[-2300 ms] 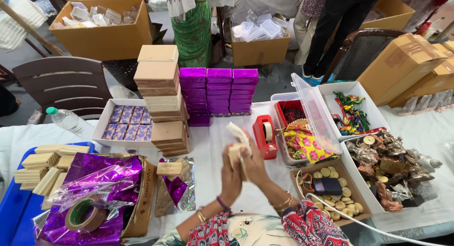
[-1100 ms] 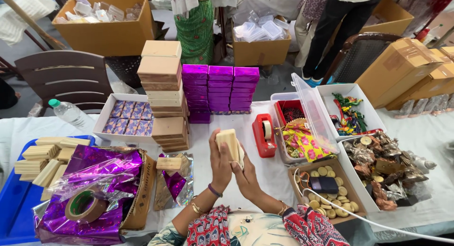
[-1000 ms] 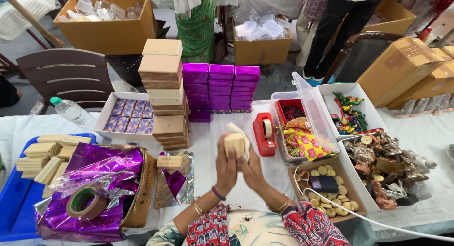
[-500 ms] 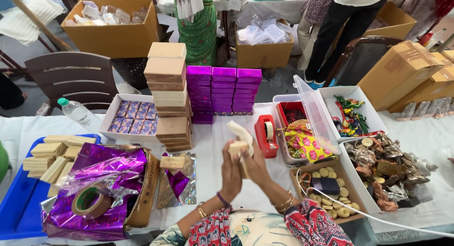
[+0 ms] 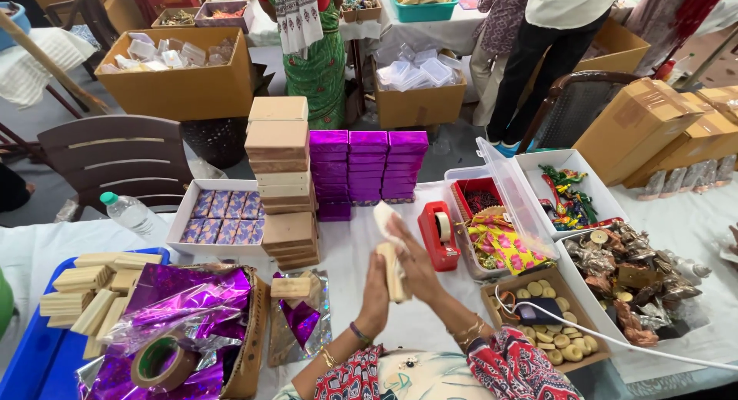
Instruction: Wiping and cleaning bars of soap with a cloth at a packing station.
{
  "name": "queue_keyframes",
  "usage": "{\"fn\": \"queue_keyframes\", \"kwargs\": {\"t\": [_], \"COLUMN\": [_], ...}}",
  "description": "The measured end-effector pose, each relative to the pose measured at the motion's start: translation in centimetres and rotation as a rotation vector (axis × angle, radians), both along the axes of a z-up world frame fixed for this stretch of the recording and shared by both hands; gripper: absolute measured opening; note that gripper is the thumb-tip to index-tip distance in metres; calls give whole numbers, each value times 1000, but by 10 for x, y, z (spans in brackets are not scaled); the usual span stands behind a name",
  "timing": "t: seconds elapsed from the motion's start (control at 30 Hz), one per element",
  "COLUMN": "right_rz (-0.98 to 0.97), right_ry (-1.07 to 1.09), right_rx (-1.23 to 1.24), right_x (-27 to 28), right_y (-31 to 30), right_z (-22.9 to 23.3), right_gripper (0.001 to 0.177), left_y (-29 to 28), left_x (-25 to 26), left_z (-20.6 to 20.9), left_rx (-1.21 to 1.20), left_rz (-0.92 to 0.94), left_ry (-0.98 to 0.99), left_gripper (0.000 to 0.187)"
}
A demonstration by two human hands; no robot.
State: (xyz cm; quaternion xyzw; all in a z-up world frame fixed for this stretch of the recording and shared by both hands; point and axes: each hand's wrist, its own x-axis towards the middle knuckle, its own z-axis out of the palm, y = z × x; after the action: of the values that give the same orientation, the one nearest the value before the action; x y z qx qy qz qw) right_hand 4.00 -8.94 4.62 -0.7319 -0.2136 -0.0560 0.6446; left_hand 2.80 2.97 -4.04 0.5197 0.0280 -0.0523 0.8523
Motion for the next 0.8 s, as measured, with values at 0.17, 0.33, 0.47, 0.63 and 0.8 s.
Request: {"fn": "queue_keyframes", "kwargs": {"t": [0.17,0.33,0.47,0.63,0.8], "right_rz": [-82,-137,-172,-89,-146], "right_ry": [-360,-465,-138,-383,-153], "right_rx": [-398,-764,-263,-538,-155], "right_x": [-39,-19,-14,-59,-21], "right_y": [13,15,24,45,47], "right_z": [-2,-7,-2,-52,-28], "right_gripper": [56,45,49,52,58], "left_y": [29,31,31,52,40], "left_x": [12,1,-11,0,-11], "left_z": [10,3,14,-12,17], "left_rx": [-289,-153,-55,-217,96], "left_rz": [-142,-180,-121,-31,40], "left_ry": [100,4,-51,41,-169], "left_gripper": [59,59,54,56,59]}}
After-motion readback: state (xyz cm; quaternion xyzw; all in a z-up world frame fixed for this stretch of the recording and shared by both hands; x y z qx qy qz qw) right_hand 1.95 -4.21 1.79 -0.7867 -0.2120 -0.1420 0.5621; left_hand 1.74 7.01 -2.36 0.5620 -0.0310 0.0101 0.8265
